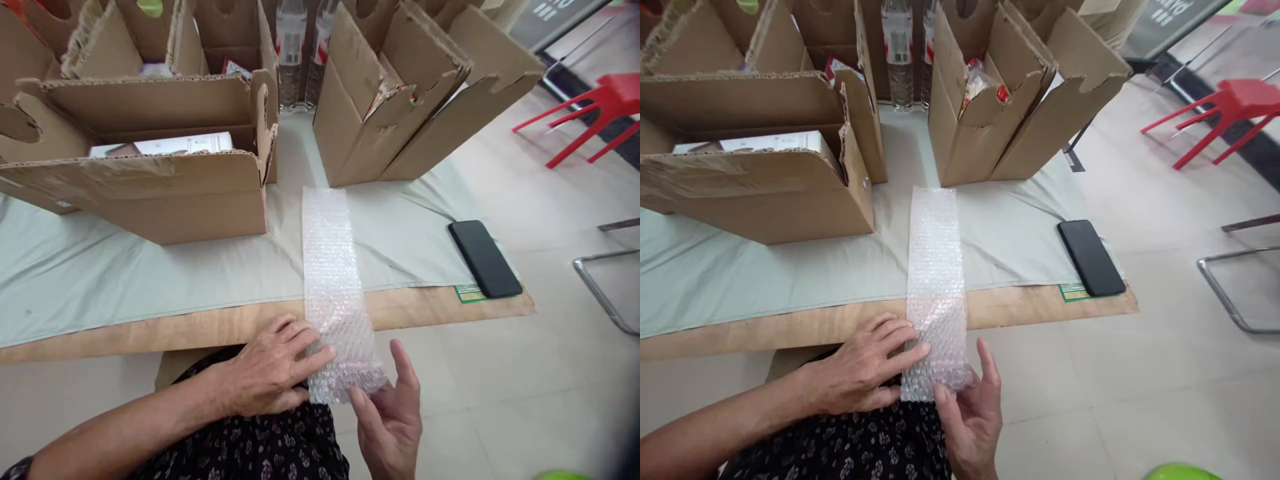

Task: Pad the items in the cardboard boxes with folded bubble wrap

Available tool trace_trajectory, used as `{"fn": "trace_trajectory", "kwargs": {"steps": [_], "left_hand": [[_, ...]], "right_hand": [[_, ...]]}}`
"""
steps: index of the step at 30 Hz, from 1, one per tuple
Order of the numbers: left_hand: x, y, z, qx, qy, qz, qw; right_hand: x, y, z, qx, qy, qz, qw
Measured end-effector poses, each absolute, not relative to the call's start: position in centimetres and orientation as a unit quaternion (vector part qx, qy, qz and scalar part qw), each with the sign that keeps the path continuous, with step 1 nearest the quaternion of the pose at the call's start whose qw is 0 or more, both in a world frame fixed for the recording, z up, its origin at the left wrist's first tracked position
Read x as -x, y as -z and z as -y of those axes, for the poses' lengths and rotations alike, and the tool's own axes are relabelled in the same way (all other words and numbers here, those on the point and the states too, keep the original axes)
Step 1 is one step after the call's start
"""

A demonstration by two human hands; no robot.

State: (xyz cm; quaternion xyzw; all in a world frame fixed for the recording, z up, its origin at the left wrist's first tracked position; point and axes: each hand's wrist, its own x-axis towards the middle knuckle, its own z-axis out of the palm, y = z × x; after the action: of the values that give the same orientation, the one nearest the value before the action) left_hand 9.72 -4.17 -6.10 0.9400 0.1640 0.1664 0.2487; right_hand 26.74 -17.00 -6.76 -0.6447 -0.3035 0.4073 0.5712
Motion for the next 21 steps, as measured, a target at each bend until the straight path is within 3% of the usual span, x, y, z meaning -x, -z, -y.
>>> {"fn": "trace_trajectory", "kwargs": {"steps": [3, 7, 11, 16, 21], "left_hand": [[-10.8, 6.8, 4.5, -0.924, -0.204, -0.216, 0.239], [-11.5, 5.6, 3.4, -0.859, -0.235, -0.294, 0.346], [-12.2, 4.5, 1.3, -0.820, -0.186, -0.354, 0.409], [-13.3, 5.5, 0.5, -0.838, -0.176, -0.409, 0.316], [-13.5, 6.3, 1.0, -0.870, -0.175, -0.437, 0.148]], "right_hand": [[-27.4, 6.1, 16.6, 0.636, -0.410, 0.314, 0.574], [-31.2, 6.4, 15.3, 0.612, -0.322, 0.398, 0.603], [-35.2, 6.7, 12.5, 0.633, -0.250, 0.516, 0.520], [-34.2, 7.5, 8.2, 0.656, -0.226, 0.573, 0.436], [-32.9, 8.6, 6.2, 0.685, -0.046, 0.625, 0.372]]}}
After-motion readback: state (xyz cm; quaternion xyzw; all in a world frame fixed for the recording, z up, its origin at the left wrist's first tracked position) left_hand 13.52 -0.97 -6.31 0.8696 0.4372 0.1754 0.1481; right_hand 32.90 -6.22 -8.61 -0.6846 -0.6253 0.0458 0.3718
